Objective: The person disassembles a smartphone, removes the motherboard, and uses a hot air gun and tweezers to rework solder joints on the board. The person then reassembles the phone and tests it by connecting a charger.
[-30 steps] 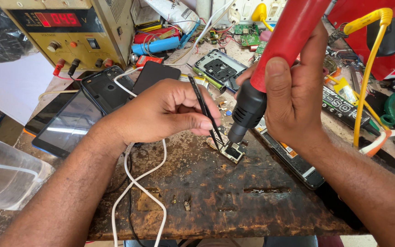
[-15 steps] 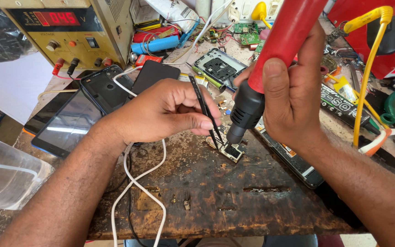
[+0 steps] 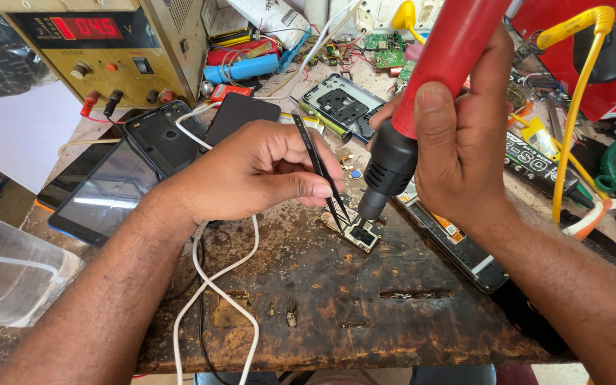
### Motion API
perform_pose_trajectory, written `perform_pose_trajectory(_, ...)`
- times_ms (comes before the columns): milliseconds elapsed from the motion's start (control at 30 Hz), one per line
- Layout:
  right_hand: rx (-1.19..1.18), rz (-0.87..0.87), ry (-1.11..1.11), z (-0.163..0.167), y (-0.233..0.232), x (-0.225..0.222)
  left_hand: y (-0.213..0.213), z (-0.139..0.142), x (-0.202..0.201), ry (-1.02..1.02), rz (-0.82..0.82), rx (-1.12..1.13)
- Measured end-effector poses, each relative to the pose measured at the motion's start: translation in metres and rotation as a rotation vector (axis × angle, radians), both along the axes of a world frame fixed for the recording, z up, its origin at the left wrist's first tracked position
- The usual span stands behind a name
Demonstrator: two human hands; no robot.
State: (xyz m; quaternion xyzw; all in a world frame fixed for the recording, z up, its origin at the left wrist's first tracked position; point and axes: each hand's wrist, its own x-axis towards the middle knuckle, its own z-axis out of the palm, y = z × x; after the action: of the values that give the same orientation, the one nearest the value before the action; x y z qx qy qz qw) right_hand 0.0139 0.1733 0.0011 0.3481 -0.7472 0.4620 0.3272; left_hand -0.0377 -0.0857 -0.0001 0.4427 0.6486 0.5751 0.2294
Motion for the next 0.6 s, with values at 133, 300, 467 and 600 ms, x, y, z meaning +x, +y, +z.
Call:
perform_pose_trajectory(133,0.001,0.002,0.004,0.0002,0.0002,-0.0002,-0.0002,-0.0005,0.0002,-0.011,-0.02,0.025)
perform_pose_trajectory(300,0.003,-0.008,-0.003,-0.0003,0.0013,-0.0002,-0.001,-0.0007,-0.0007,-0.007,-0.02,0.032)
perform_pose_trajectory(467,0.001,0.005,-0.014,0.0008,0.0024,-0.0007,-0.0008,-0.0009,-0.0003,0.003,-0.027,0.027)
perform_pose_trajectory(600,-0.007,0.011,-0.009,0.0009,0.0018,0.0002,-0.0009,-0.0004,-0.0001,-0.001,-0.026,0.031)
